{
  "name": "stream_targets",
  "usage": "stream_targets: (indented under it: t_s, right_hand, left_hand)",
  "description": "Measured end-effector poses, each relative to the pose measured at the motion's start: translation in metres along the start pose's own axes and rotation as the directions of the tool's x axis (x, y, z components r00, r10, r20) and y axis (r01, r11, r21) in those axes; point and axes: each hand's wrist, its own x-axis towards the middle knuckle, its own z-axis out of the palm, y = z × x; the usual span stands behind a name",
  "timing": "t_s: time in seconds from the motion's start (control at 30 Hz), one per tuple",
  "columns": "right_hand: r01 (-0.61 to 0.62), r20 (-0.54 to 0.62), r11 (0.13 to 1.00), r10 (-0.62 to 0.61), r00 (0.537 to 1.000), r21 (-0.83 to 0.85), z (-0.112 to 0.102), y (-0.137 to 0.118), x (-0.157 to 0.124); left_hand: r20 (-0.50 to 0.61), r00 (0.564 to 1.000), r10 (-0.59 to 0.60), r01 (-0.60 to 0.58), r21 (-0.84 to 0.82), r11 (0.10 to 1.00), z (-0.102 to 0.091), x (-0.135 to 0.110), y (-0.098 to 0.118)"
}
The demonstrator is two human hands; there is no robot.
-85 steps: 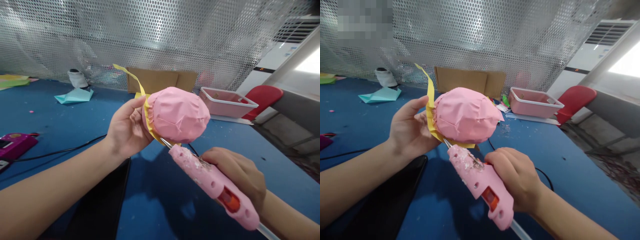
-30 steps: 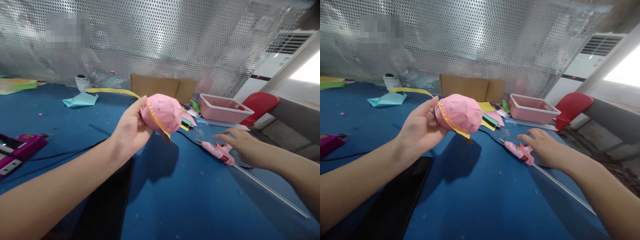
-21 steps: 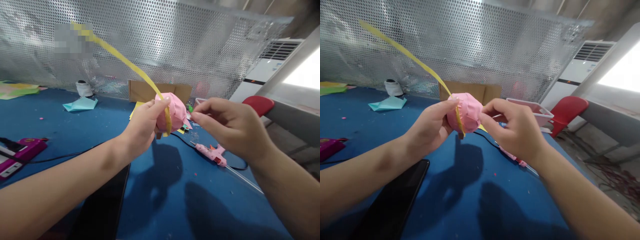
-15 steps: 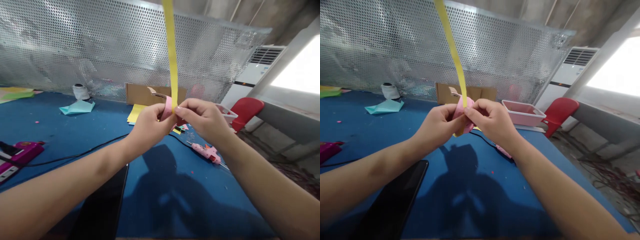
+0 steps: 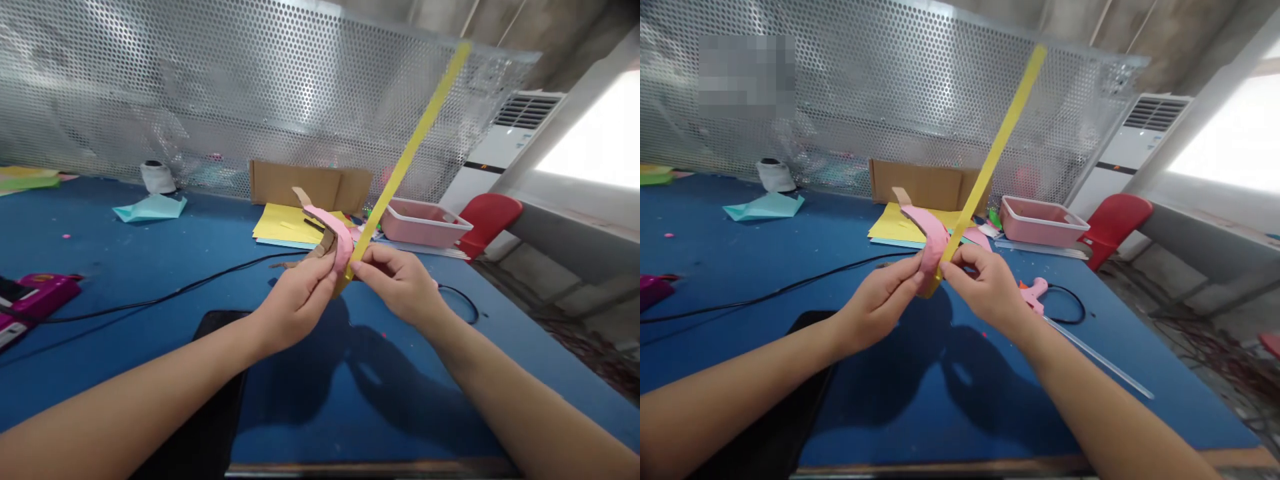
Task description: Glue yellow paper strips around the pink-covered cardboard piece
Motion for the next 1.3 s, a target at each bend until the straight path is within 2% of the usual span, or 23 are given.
stream_targets:
  t_s: [0.1,0.2,0.33,0.6,0.7,0.8,0.9,0.97,1.07,1.13,1.2,1.23,1.3]
  right_hand:
    - [0.056,-0.060,0.998,-0.056,0.997,-0.004,0.003,0.003,-0.007]
    - [0.080,-0.106,0.996,-0.084,0.991,-0.038,0.006,0.005,-0.009]
    - [0.052,-0.094,0.998,-0.054,0.994,-0.030,0.009,0.009,-0.007]
    - [0.071,-0.117,0.997,-0.072,0.991,-0.009,0.011,0.013,-0.008]
    - [0.077,-0.157,0.993,-0.090,0.984,-0.088,0.009,0.009,-0.005]
    - [0.079,-0.166,0.980,-0.109,0.980,-0.182,-0.002,-0.004,0.009]
    - [0.050,-0.112,0.978,-0.074,0.991,-0.203,-0.021,-0.022,0.035]
    - [0.035,-0.040,0.963,-0.048,0.998,-0.266,-0.035,-0.033,0.055]
    - [0.093,0.104,0.919,-0.057,0.993,-0.382,-0.047,-0.042,0.079]
    - [0.148,0.216,0.893,-0.059,0.975,-0.425,-0.048,-0.043,0.090]
    - [0.139,0.303,0.874,0.010,0.953,-0.466,-0.044,-0.043,0.095]
    - [0.121,0.341,0.867,0.059,0.938,-0.483,-0.042,-0.043,0.096]
    - [0.099,0.403,0.862,0.129,0.906,-0.497,-0.037,-0.044,0.096]
  left_hand:
    - [-0.008,1.000,0.020,-0.020,0.010,1.000,0.003,-0.002,0.000]
    - [-0.020,0.999,-0.047,0.045,-0.097,0.994,0.004,0.001,-0.002]
    - [-0.025,0.993,-0.117,0.109,-0.218,0.970,0.005,0.003,-0.006]
    - [-0.012,0.997,-0.075,0.074,-0.086,0.994,0.006,0.001,-0.010]
    - [-0.076,0.991,-0.106,0.102,-0.058,0.993,0.007,0.003,-0.009]
    - [-0.146,0.971,-0.188,0.157,-0.201,0.967,0.009,0.013,-0.001]
    - [-0.071,0.953,-0.295,0.226,-0.484,0.845,0.007,0.029,0.015]
    - [0.013,0.926,-0.376,0.310,-0.594,0.742,0.007,0.038,0.027]
    - [0.069,0.907,-0.415,0.316,-0.762,0.566,0.011,0.045,0.042]
    - [0.072,0.860,-0.505,0.317,-0.851,0.418,0.017,0.044,0.047]
    - [0.077,0.802,-0.592,0.300,-0.909,0.289,0.023,0.040,0.050]
    - [0.077,0.788,-0.611,0.285,-0.925,0.252,0.026,0.038,0.050]
    - [0.078,0.788,-0.611,0.273,-0.933,0.234,0.030,0.031,0.049]
